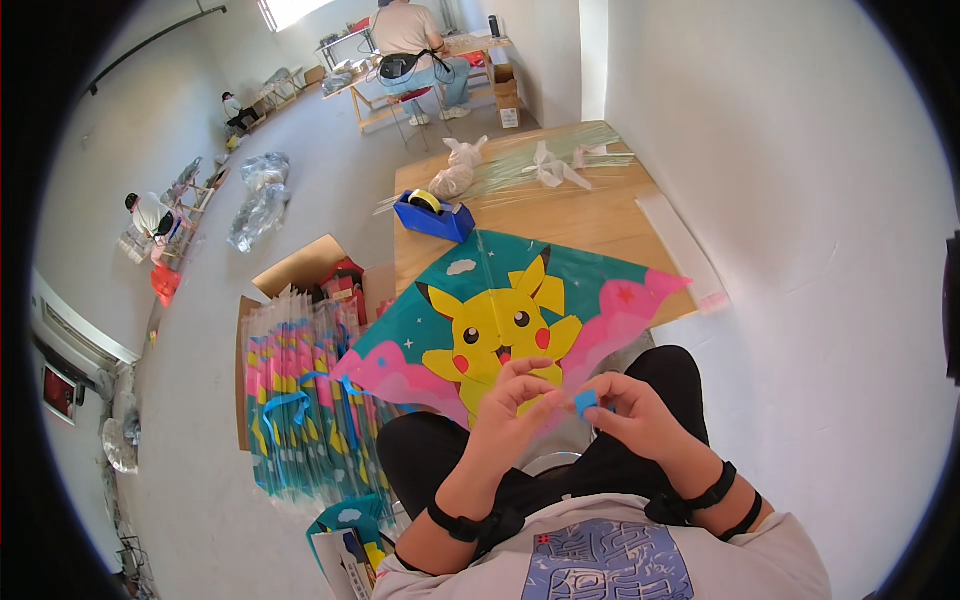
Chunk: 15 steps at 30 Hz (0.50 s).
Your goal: Assembling a kite by attaching ribbons and strings to the main kite body.
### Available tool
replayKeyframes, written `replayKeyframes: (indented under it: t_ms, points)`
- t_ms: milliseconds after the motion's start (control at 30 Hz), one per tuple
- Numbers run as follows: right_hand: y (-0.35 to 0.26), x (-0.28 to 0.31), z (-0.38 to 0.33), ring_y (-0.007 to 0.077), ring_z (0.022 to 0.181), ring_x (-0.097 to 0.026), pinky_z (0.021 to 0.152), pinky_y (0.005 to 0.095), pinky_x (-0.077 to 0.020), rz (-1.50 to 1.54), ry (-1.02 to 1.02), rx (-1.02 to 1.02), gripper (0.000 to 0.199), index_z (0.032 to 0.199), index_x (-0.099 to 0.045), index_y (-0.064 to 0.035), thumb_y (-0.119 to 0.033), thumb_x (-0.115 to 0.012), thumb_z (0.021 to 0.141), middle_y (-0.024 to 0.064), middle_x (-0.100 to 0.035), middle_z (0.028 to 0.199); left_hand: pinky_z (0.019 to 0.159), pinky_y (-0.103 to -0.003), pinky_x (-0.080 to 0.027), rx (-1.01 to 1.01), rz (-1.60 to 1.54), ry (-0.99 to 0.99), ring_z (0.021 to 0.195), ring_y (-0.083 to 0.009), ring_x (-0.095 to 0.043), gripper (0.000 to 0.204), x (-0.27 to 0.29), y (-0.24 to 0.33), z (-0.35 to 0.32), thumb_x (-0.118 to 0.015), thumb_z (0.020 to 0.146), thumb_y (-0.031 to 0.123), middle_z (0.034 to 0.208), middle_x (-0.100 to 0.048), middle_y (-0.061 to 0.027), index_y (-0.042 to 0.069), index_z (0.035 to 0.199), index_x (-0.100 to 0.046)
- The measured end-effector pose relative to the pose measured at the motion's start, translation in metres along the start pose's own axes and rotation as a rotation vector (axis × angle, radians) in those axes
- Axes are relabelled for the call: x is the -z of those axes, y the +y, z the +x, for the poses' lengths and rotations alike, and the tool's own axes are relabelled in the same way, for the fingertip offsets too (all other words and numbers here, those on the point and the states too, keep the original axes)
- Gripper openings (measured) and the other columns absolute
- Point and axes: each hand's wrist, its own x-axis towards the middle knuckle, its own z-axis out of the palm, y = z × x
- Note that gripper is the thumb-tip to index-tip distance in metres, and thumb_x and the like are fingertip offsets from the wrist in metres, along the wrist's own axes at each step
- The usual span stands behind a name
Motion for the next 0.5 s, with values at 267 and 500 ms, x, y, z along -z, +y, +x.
replayKeyframes:
  t_ms: [267, 500]
  points:
    - [0.007, 0.010, 0.007, 0.0057, 0.087, -0.060, 0.076, 0.0222, -0.0465, 0.320, 0.160, -0.132, 0.013, 0.105, -0.062, -0.0023, -0.009, -0.065, 0.095, -0.0006, -0.065, 0.096, 0.108, -0.038, -0.034, -0.094, -0.290, -0.062, 0.128, -0.0242, -0.045, 0.025, 0.007, 0.035, -0.003, -0.055, 0.099, 0.025, 0.143, -0.046, -0.0155, 0.002, 0.098, -0.066]
    - [0.001, 0.005, 0.001, 0.0015, 0.073, -0.056, 0.065, 0.0180, -0.0442, -0.046, 0.177, -0.112, 0.012, 0.095, -0.064, -0.0013, -0.013, -0.069, 0.093, -0.0034, -0.062, 0.081, 0.111, -0.041, -0.031, 0.010, -0.356, -0.174, 0.133, -0.0270, -0.043, 0.048, -0.003, 0.029, 0.010, -0.041, 0.102, 0.036, 0.147, -0.044, -0.0166, -0.003, 0.108, -0.068]
